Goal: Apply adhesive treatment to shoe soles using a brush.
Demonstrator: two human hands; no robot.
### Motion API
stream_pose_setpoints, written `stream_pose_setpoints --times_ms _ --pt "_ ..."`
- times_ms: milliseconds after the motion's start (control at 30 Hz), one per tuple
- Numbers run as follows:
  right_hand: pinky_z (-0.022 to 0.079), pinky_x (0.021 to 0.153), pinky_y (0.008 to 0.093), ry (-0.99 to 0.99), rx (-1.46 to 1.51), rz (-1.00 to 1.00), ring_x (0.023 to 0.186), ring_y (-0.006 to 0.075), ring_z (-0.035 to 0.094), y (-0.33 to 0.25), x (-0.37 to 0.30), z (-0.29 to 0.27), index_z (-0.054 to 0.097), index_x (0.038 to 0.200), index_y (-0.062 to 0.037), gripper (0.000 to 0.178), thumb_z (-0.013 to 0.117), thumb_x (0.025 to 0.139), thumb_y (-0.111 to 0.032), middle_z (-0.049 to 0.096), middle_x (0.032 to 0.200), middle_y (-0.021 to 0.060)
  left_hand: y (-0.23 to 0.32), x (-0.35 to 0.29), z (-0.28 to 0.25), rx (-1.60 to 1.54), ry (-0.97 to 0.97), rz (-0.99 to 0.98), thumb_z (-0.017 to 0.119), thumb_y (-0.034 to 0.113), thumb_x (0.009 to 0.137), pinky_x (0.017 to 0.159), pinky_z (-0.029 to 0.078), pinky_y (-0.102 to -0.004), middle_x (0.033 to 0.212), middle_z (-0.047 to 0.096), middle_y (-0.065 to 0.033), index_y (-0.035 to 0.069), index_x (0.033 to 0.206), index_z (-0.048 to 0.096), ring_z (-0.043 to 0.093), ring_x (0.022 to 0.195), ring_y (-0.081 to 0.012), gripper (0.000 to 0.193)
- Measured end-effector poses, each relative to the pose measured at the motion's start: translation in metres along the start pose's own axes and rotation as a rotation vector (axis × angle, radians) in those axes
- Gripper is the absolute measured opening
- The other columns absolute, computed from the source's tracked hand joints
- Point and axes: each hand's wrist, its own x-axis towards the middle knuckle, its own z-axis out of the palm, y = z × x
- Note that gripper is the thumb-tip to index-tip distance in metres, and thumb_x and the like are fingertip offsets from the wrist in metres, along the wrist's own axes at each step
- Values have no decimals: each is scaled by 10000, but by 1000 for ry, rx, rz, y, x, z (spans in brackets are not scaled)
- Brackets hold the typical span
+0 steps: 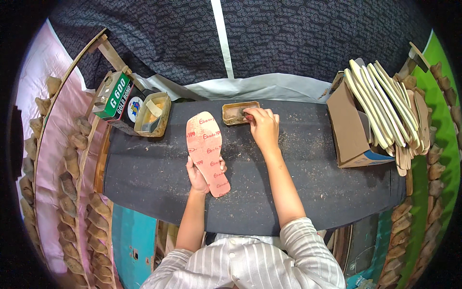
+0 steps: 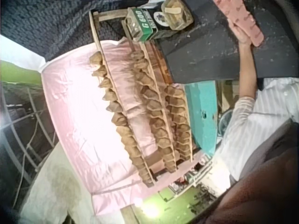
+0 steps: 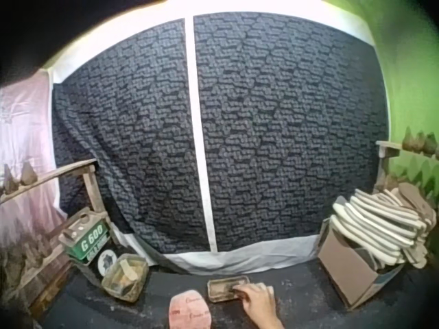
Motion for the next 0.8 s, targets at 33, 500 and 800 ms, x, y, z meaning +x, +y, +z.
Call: stream_pose_setpoints --times_ms 33,500,800 --pt "380 726 347 -1 1 -2 832 193 581 -1 1 -2 671 922 -173 210 683 727 -97 665 892 -25 0 0 -1 -30 -29 10 258 649 853 658 446 -375 926 561 -133 21 1209 456 556 739 -235 749" --pt "390 721 300 134 251 -324 760 186 576 -90 10 -86 697 926 -151 310 744 629 -79 665 898 3 1 -2 0 -33 -36 17 296 655 844 658 474 -360 950 577 -137 20 1224 453 575 758 -233 757" --pt "344 726 315 71 258 -394 785 144 575 -95 1 -81 687 950 -176 326 715 625 -185 656 939 -36 7 -5 18 33 12 97 302 647 846 659 480 -345 972 581 -141 36 1259 430 580 763 -228 748"
